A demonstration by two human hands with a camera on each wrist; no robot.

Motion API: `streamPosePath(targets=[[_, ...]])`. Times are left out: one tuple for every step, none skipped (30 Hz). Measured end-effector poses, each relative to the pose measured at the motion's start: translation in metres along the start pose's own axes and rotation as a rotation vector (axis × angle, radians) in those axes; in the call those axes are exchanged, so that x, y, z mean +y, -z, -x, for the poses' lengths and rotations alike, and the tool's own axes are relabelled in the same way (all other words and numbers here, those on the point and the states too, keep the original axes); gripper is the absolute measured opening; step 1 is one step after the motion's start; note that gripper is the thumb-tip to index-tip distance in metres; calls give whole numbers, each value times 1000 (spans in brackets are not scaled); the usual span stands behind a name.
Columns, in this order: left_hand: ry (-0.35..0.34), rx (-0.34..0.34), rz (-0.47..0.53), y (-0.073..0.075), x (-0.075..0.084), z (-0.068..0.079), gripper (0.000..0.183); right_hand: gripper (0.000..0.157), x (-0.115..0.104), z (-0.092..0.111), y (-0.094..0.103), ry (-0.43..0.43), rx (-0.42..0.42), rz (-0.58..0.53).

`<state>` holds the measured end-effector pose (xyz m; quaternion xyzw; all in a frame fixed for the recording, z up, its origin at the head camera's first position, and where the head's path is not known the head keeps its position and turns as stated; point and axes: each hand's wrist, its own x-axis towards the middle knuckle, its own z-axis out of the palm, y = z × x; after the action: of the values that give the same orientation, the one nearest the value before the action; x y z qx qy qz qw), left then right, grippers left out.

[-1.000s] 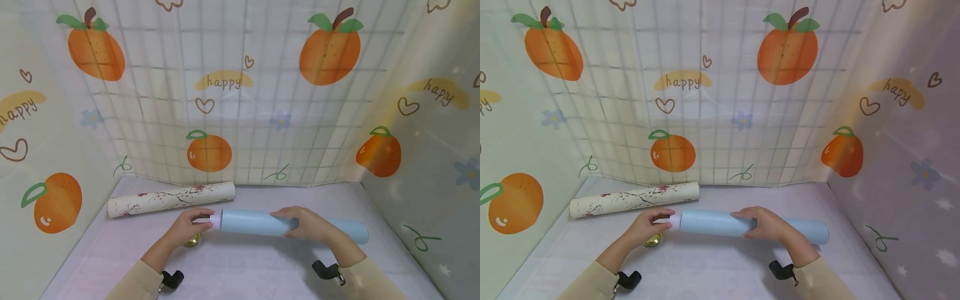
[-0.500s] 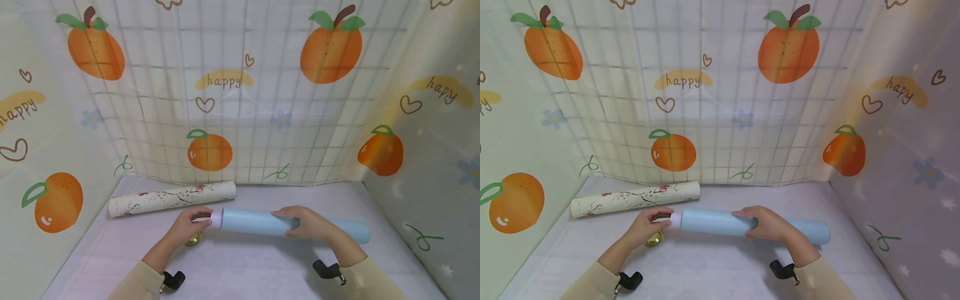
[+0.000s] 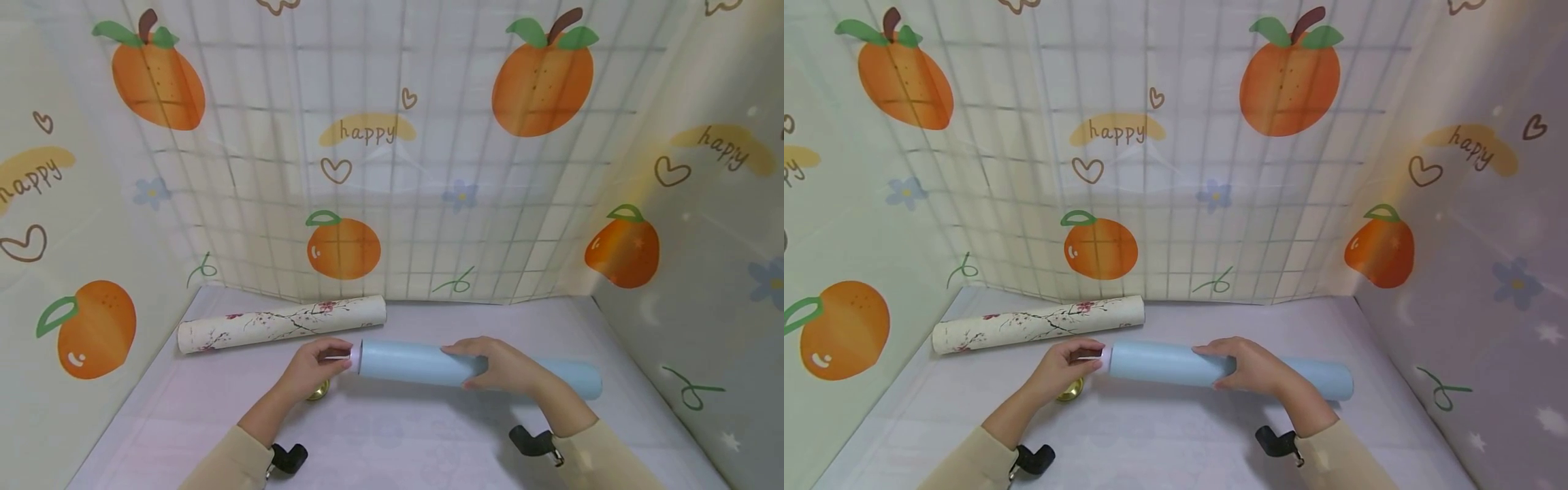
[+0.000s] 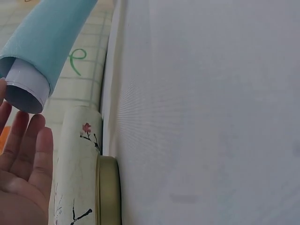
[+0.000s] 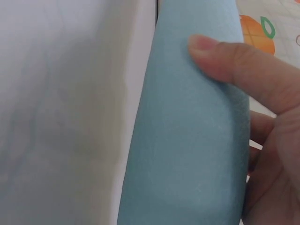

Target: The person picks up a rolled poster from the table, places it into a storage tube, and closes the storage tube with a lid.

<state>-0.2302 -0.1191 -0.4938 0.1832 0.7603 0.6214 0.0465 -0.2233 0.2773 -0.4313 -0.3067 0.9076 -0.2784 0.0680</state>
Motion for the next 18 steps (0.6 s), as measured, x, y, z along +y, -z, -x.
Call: streamPosePath(targets=[[-4, -1, -5, 0, 0, 0, 34, 67, 0, 0, 0, -2, 0, -2], [-5, -2, -10, -1, 1, 0, 34, 67, -1, 0, 0, -4, -1, -4], [-6, -3, -17, -1, 1, 0, 34, 67, -1, 0, 0, -7, -1, -5], [0, -4, -21, -2, 2, 0, 33, 67, -1, 0, -1, -10, -1, -6], [0, -4, -29, -3, 2, 0, 33, 67, 0, 0, -1, -12, -1, -6], [1, -5, -35, -3, 1, -1, 34, 67, 0, 0, -1, -13, 0, -7], [-5, -7, -40, -4, 1, -1, 34, 67, 0, 0, -1, -12, 1, -8], [-3, -7, -44, -5, 1, -1, 34, 67, 0, 0, -1, -11, 2, -6], [-4, -8, -48, -5, 1, -1, 33, 67, 0, 0, -1, -10, 3, -6], [-5, -9, -49, -6, 1, -2, 33, 67, 0, 0, -1, -6, 4, -7], [-7, -10, -50, -7, 0, -2, 32, 67, 0, 0, -1, -3, 5, -7], [-8, -12, -49, -7, 0, -3, 31, 67, 0, 0, -2, -1, 5, -8], [-9, -15, -49, -8, 0, -3, 31, 67, 0, 0, -2, 2, 5, -8], [-2, -15, -51, -8, 0, -3, 30, 67, 0, 0, -2, 3, 5, -6], [0, -17, -52, -8, 0, -4, 30, 67, 0, 0, -2, 3, 6, -5], [3, -19, -50, -9, -1, -4, 29, 67, 0, 0, -2, 4, 6, -2], [4, -22, -49, -9, 0, -4, 29, 67, 0, 0, -2, 4, 6, 1], [5, -23, -51, -9, 0, -4, 29, 67, 0, 0, -2, 5, 6, 0]])
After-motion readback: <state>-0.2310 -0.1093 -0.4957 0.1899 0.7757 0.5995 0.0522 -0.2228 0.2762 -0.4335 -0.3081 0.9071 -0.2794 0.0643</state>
